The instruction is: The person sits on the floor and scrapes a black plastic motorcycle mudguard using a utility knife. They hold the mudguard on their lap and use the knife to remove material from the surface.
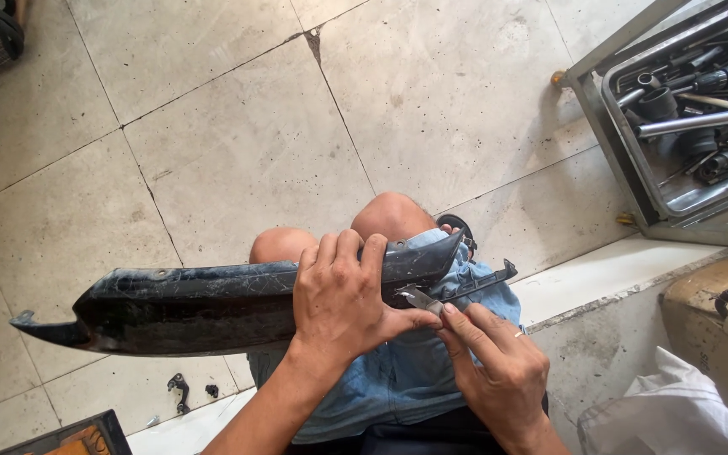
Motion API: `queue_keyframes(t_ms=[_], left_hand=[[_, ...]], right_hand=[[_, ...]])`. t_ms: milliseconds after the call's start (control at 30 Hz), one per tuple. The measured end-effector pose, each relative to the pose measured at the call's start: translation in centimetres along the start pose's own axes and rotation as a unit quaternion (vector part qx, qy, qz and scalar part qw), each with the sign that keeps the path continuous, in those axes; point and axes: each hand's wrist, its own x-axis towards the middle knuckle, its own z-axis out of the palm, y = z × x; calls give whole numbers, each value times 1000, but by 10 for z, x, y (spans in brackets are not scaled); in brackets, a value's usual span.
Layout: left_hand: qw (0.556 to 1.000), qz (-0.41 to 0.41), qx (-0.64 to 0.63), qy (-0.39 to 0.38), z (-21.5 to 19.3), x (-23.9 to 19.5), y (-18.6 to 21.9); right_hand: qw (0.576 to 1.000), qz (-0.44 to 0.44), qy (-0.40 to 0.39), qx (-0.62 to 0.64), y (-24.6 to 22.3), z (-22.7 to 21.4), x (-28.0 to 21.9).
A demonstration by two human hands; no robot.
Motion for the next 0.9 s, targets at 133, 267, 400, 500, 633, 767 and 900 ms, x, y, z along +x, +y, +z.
queue_keyframes(t_ms=[133,267,400,500,633,767,900], left_hand=[[999,1,-35,-36,-8,-1,0],[998,29,-52,-36,-12,-5,-2],[998,46,-42,3,-8,-9,-3],[998,45,-26,23,-2,-10,-2],[998,44,-4,43,5,-9,0],[998,32,2,60,7,-9,1],[999,9,4,40,8,-6,3]], right_hand=[[999,-40,-24,-3,2,-6,0],[995,-81,-52,-16,3,-11,2],[990,-112,-67,-47,7,-17,10],[989,-125,-71,-39,13,-19,15],[991,-112,-63,-35,17,-18,15],[992,-106,-48,-37,18,-15,13],[994,-86,-35,-52,17,-13,12]])
